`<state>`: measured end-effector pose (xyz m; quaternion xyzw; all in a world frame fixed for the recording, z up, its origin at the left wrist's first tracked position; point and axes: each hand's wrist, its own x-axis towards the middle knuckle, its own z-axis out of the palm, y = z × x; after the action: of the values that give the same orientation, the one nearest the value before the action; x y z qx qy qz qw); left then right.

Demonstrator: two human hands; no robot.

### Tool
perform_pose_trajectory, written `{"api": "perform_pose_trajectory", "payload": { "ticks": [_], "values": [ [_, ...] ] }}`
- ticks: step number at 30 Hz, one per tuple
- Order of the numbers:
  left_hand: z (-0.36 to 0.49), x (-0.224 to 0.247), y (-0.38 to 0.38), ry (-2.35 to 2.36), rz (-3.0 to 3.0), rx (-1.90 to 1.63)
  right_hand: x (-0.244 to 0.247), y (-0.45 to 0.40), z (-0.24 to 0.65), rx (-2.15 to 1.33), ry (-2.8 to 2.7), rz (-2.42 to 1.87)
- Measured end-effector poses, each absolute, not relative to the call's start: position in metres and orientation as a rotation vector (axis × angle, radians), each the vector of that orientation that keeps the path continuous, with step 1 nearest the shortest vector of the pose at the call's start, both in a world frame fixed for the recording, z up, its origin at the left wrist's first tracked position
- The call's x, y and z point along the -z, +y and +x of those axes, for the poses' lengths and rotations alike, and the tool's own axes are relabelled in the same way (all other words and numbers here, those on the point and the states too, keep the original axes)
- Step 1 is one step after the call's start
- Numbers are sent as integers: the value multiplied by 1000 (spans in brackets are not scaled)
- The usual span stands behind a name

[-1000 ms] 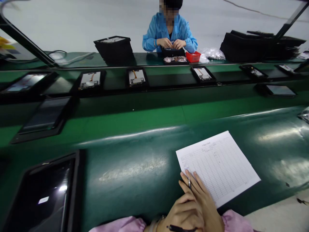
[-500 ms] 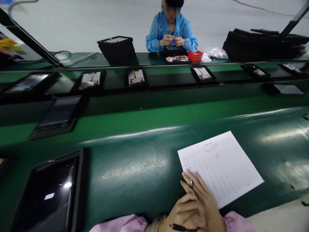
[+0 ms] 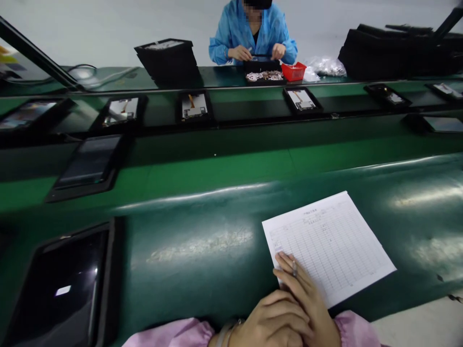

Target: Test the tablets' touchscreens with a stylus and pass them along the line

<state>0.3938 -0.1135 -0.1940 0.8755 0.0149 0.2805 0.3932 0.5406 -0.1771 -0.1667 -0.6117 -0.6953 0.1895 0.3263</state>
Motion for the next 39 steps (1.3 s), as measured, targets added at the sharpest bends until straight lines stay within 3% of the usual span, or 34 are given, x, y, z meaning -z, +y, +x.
{"api": "perform_pose_trajectory", "payload": {
  "ticks": [2, 6, 11, 17, 33, 39],
  "values": [
    [395, 186, -108, 52, 2043, -805, 161, -180, 556, -546, -1518, -1696],
    [402, 159, -96, 122, 1882, -681, 153, -183, 607, -232, -1200, -1854],
    [410, 146, -94, 253, 1990, -445, 157, -184, 657, -113, -1491, -1858],
    [414, 169, -103, 212, 1983, -618, 163, -186, 659, -103, -1585, -1862],
    [417, 154, -96, 302, 1955, -478, 160, -186, 659, -101, -1470, -1825],
    [420, 167, -101, 234, 2006, -701, 160, -187, 659, -111, -1451, -1830]
  ]
}}
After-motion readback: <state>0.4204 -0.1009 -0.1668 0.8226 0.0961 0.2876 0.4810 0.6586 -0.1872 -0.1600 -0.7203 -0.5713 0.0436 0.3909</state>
